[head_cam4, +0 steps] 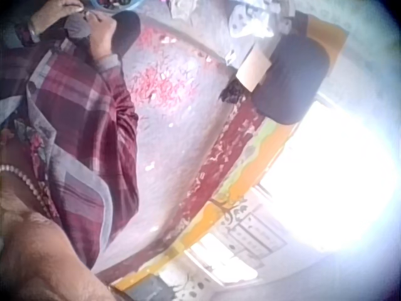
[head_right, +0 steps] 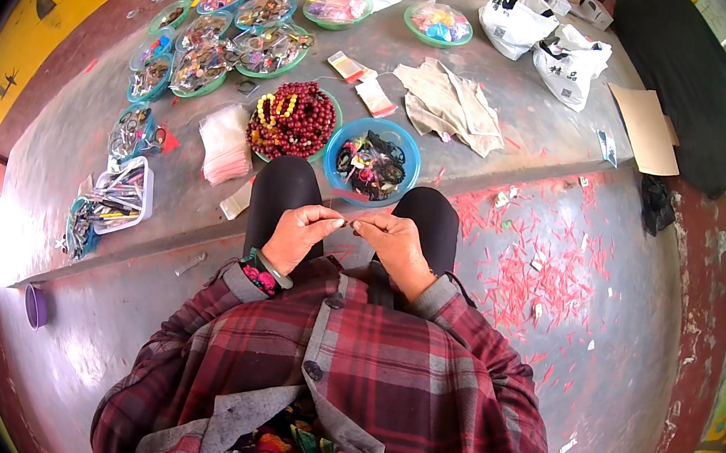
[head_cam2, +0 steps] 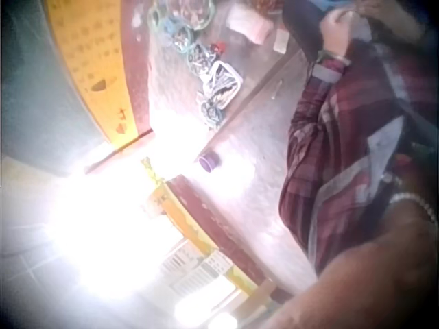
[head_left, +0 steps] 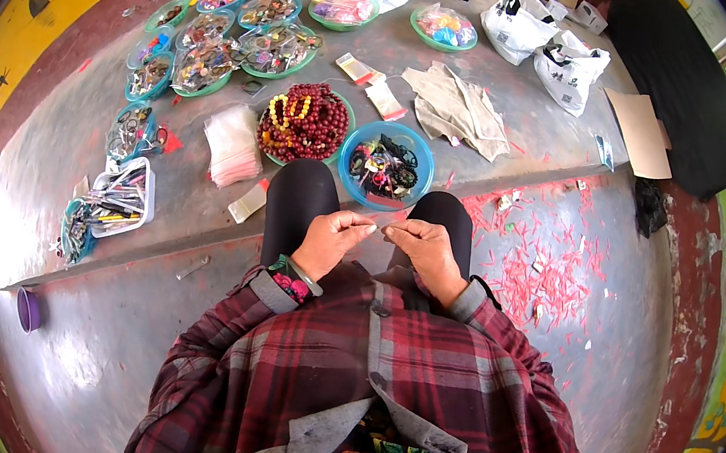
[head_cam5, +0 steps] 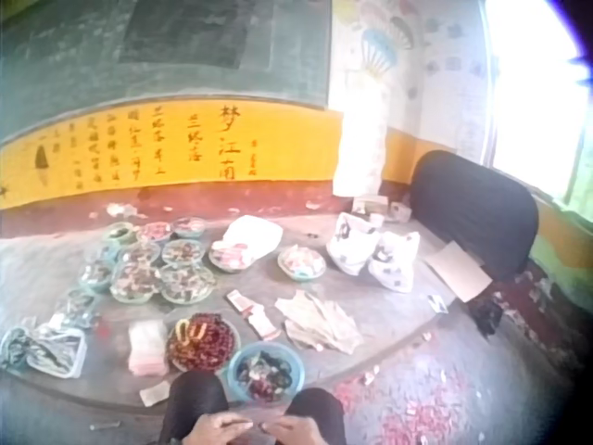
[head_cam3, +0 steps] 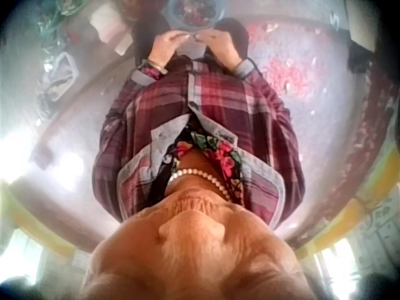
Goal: The person sits on the floor and packs small hair accessories into clear plastic bags. They open a bag, insert a hair tie, and seal it, repeating the process with items from nearby bowls.
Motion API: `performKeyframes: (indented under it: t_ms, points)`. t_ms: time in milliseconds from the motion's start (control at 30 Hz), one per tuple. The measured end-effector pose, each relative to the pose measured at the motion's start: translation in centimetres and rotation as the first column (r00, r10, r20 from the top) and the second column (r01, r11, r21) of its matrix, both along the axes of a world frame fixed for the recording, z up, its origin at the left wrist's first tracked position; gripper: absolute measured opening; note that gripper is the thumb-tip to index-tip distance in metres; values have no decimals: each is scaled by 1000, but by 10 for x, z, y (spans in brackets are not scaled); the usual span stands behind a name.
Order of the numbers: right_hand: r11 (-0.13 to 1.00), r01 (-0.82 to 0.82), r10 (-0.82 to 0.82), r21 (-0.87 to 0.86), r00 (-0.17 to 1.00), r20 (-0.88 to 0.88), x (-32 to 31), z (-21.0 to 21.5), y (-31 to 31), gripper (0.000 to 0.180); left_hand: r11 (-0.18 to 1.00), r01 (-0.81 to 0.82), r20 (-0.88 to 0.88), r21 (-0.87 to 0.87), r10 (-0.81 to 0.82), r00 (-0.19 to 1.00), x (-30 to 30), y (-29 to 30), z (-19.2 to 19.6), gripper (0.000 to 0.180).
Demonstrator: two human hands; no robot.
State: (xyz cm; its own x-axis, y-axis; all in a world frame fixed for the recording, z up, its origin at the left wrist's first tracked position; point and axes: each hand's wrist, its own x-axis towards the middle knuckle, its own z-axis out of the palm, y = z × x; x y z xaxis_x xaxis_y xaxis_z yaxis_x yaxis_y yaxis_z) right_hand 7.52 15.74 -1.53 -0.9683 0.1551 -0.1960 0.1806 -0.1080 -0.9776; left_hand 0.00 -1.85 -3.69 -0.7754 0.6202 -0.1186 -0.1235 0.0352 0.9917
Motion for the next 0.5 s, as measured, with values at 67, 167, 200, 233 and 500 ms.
performKeyframes:
  t_ms: [67,167,200,233,500]
  points:
    - [1000,-11,11,16,1000,-21,-1,4,-1,15,1000,-4,-2,-1,4,1000,0,-1,0,19]
    - [999,-45,46,24,998,-48,-1,6,-2,15,998,-47,77,35,44,996,2,-2,4,18]
    - [998,-59,60,26,997,-58,-1,7,-2,15,996,-68,116,53,62,991,3,-1,6,18]
    - [997,-74,74,12,997,-38,-1,9,-2,15,993,-82,154,81,68,986,4,-1,8,17]
    - [988,-82,87,-130,995,37,2,4,-3,14,970,-121,341,211,43,939,5,0,6,14]
